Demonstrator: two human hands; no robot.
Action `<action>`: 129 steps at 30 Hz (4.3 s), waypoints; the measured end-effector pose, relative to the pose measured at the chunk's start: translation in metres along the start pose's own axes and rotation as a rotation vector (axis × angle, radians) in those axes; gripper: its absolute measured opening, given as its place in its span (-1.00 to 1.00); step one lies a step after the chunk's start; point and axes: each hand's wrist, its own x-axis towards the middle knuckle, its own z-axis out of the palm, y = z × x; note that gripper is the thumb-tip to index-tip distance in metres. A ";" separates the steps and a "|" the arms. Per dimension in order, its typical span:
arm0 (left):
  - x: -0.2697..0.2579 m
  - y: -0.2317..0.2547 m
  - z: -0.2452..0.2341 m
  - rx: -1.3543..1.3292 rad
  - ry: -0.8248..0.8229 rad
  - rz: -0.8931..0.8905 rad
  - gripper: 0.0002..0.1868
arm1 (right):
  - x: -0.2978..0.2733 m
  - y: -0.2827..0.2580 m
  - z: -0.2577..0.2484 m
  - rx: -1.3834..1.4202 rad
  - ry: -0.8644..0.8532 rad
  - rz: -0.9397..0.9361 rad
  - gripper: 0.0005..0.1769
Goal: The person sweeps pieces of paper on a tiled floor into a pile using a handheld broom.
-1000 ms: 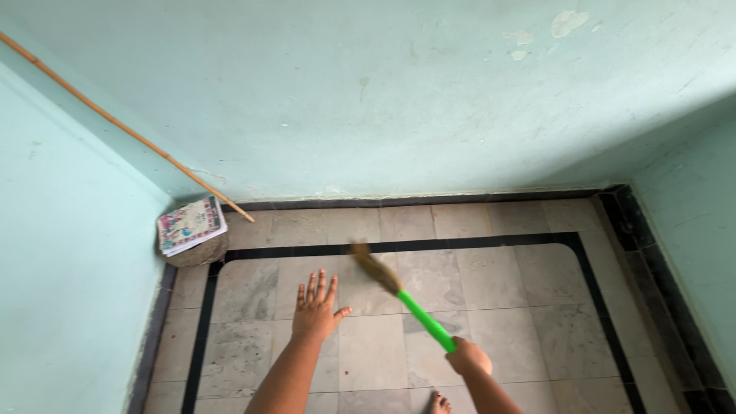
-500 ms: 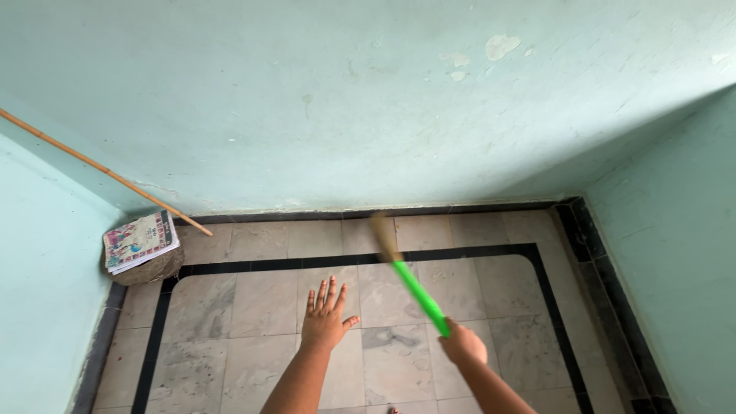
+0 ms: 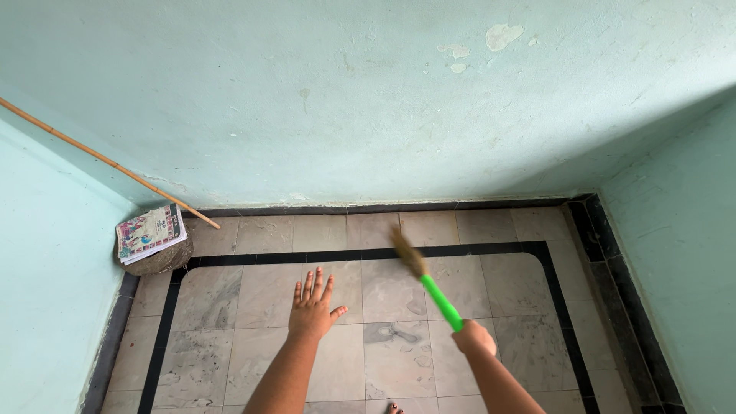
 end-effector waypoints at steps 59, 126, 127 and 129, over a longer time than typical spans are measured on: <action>-0.074 -0.093 0.074 0.028 -0.080 -0.055 -0.06 | -0.091 -0.083 0.110 0.136 -0.029 -0.199 -0.54; -0.028 0.064 0.037 0.053 -0.131 -0.104 0.01 | 0.055 0.099 -0.029 0.352 -0.090 0.258 -0.75; -0.031 0.062 0.038 0.040 -0.119 -0.085 0.01 | 0.053 0.088 -0.027 0.344 -0.041 0.227 -0.78; -0.038 0.054 0.043 0.013 -0.095 -0.050 0.01 | 0.044 0.062 -0.018 0.274 -0.041 0.151 -0.81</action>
